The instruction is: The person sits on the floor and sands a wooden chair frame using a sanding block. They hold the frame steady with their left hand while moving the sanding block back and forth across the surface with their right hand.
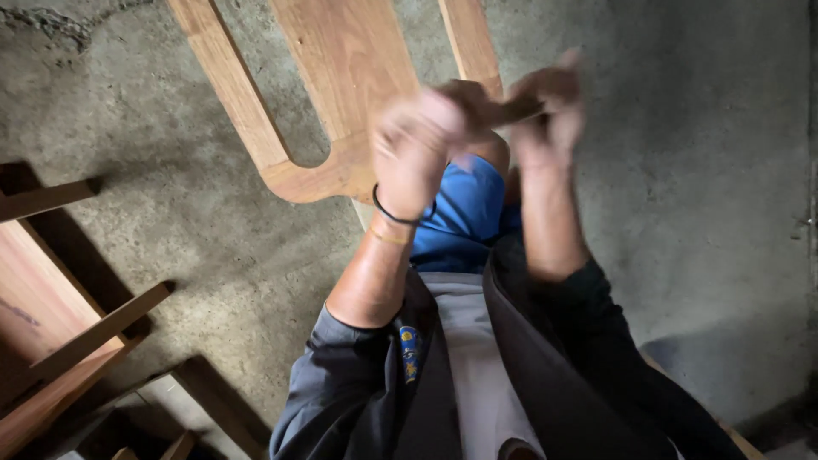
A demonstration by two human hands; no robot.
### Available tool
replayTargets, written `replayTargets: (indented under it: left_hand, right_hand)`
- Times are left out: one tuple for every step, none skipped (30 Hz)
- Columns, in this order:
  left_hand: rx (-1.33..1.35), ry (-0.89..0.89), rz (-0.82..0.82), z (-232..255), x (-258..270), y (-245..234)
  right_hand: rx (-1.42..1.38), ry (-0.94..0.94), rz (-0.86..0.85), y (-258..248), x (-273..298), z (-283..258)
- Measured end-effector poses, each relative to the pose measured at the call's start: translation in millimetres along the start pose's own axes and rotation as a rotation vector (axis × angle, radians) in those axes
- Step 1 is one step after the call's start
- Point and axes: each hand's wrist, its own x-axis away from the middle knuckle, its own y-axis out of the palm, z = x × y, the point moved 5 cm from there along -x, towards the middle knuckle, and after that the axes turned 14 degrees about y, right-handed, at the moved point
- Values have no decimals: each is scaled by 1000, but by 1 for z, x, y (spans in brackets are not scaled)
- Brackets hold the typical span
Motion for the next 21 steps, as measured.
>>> replayTargets:
  left_hand:
    - [2, 2, 1, 15, -10, 7]
    - [27, 25, -177, 33, -19, 23]
    - [52, 49, -354, 50, -27, 39]
    - [51, 42, -353, 33, -17, 22]
    - [-57, -1, -121, 12, -9, -8]
    - [-160, -37, 112, -7, 1, -37]
    - [-159, -40, 111, 5, -16, -25]
    - [230, -165, 377, 9, -28, -18]
    - [623, -286, 639, 13, -39, -7]
    - [620, -281, 643, -5, -29, -21]
    - [871, -384, 677, -28, -18, -27]
    - [1128, -493, 695, -51, -9, -32]
    - [1129, -495, 692, -42, -15, -26]
    - [1038, -435, 666, -32, -20, -23]
    - [947, -376, 639, -21, -25, -19]
    - [946, -370, 638, -19, -22, -14]
    - [765, -228, 393, -8, -26, -7]
    - [577, -94, 154, 2, -26, 4]
    - [576, -96, 155, 10, -24, 7]
    - [517, -120, -17, 17, -23, 17]
    - [456, -144, -188, 24, -21, 27]
  right_hand:
    - [3, 1, 0, -1, 3, 7]
    - [104, 143, 61, -4, 4, 21]
    - [206, 284, 122, -7, 6, 36]
    - [200, 280, 125, -6, 6, 35]
    - [210, 109, 207, -9, 7, 26]
    - [223, -63, 286, -9, 9, 15]
    - [222, -67, 287, 11, 10, 35]
    - [587, -219, 219, 43, 13, 50]
    - [948, -375, 144, 76, 16, 68]
    - [947, -368, 144, 78, 21, 77]
    - [1226, -345, -10, 88, 25, 94]
    - [1501, -333, -177, 97, 31, 112]
    - [1502, -336, -179, 98, 29, 107]
    - [1445, -344, -64, 96, 27, 98]
    - [1386, -352, 49, 94, 26, 90]
    - [1386, -348, 45, 87, 20, 72]
    - [943, -259, 115, 72, 13, 50]
    - [492, -183, 182, 55, 8, 31]
    - [490, -185, 183, 37, 13, 13]
    - [360, -146, 246, 15, 17, -6]
    - [229, -106, 307, -7, 21, -23]
